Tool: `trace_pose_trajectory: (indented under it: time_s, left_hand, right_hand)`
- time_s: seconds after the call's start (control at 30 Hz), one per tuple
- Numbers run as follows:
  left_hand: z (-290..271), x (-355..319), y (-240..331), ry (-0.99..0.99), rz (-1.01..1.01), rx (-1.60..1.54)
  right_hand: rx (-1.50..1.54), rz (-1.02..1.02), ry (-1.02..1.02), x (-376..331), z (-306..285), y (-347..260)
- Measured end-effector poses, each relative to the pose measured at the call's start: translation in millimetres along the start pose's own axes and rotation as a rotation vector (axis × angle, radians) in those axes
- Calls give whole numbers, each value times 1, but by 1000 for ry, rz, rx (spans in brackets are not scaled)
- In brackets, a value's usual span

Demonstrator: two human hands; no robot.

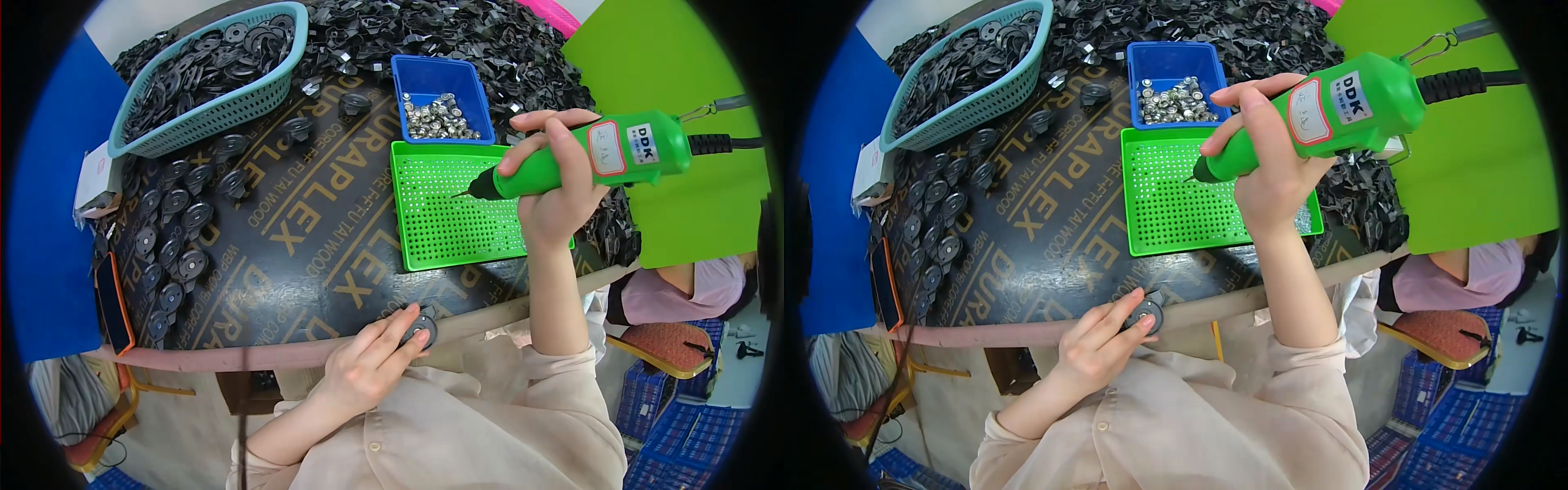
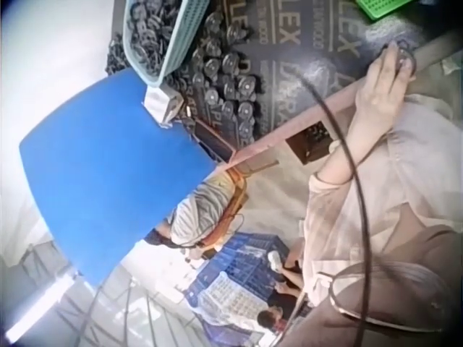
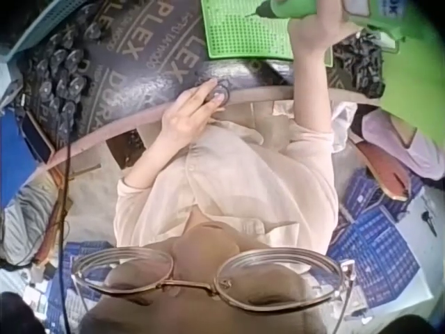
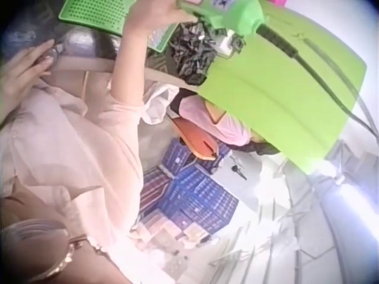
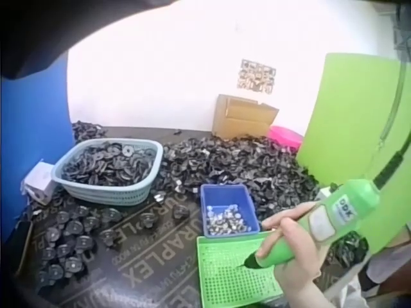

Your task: Using an electric screwdriver to attach small metal parts to plastic components on a factory workbench.

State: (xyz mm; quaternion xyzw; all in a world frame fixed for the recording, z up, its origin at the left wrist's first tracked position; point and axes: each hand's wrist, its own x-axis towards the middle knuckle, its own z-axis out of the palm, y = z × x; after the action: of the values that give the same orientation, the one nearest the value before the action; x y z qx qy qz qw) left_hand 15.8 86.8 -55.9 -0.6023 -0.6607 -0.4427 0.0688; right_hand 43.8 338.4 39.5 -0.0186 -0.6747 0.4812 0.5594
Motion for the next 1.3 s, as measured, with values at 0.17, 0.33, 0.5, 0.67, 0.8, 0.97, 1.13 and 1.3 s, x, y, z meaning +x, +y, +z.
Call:
trace_pose_trajectory:
  time_s: [0.17,0.33,0.5,0.67,0.8,0.97,1.13,1.3]
  left_hand:
    - [-2,0,1,-3,-12,-15]
    - [-2,-2,1,-10,-15,2]
    - [-1,0,1,-9,-22,-29]
    - [-2,-2,-1,0,-46,-43]
    - [-1,3,1,-6,-13,-39]
    - [-3,-1,0,-19,-12,7]
    - [-2,2,-1,-15,-3,-29]
    - [-2,1,0,-16,5,-11]
  right_hand:
    - [77,100,46,1,7,-2]
    - [-13,76,11,0,6,-1]
    - [-55,55,-13,-1,2,1]
    - [-480,-279,-152,-3,-19,-23]
    - [328,149,-215,-37,-20,-106]
    - [298,247,-401,-80,-18,-120]
    - [266,320,-354,-83,-13,-126]
    - [350,273,-301,-88,-12,-123]
